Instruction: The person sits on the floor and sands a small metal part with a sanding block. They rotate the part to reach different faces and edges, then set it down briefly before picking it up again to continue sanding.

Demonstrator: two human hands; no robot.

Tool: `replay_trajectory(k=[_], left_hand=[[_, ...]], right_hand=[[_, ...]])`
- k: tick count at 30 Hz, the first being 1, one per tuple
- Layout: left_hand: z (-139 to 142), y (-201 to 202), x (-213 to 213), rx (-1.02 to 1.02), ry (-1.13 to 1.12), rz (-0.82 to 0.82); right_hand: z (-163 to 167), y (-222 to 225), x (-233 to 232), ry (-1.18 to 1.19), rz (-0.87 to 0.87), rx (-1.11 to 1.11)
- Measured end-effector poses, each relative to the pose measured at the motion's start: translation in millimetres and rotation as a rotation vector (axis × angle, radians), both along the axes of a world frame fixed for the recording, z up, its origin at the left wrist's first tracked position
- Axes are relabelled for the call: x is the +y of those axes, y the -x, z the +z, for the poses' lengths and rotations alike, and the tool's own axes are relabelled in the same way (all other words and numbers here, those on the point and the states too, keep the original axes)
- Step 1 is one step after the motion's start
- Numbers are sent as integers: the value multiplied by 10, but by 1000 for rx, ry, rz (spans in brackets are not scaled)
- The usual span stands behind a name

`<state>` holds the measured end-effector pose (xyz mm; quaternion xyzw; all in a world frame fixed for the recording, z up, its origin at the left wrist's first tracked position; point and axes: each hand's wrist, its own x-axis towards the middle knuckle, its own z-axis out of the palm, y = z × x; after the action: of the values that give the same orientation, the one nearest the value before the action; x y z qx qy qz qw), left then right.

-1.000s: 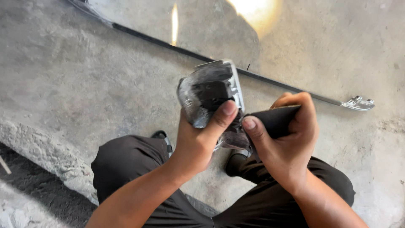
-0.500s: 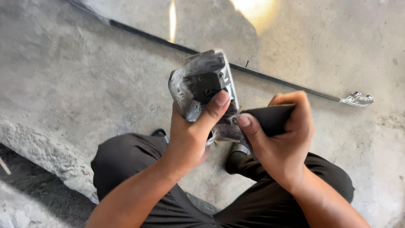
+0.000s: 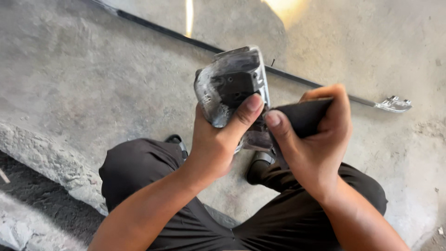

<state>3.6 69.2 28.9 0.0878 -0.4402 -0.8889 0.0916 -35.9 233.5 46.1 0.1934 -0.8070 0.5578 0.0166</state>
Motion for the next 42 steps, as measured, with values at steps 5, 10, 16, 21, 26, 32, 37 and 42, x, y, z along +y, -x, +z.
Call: replay_trajectory(k=[5, 10, 16, 21, 26, 32, 37, 42], left_hand=[[12, -5, -8, 15, -16, 5], [2, -18, -1, 3, -22, -5], [-11, -23, -5, 5, 58, -13], [-15, -26, -14, -6, 7, -7], [-9, -39, -1, 12, 70, -33], [18, -26, -20, -37, -100, 23], [38, -45, -74, -4, -81, -30], [29, -71, -126, 7, 55, -39]], right_hand=[[-3, -5, -13, -22, -19, 16], [-5, -12, -17, -34, -25, -11], [-30, -38, -3, -14, -27, 33], [-62, -44, 14, 3, -32, 37], [-74, -40, 38, 15, -7, -1], [-70, -24, 25, 33, 31, -25], [-10, -3, 18, 57, 99, -97], [50, 14, 13, 81, 96, -168]])
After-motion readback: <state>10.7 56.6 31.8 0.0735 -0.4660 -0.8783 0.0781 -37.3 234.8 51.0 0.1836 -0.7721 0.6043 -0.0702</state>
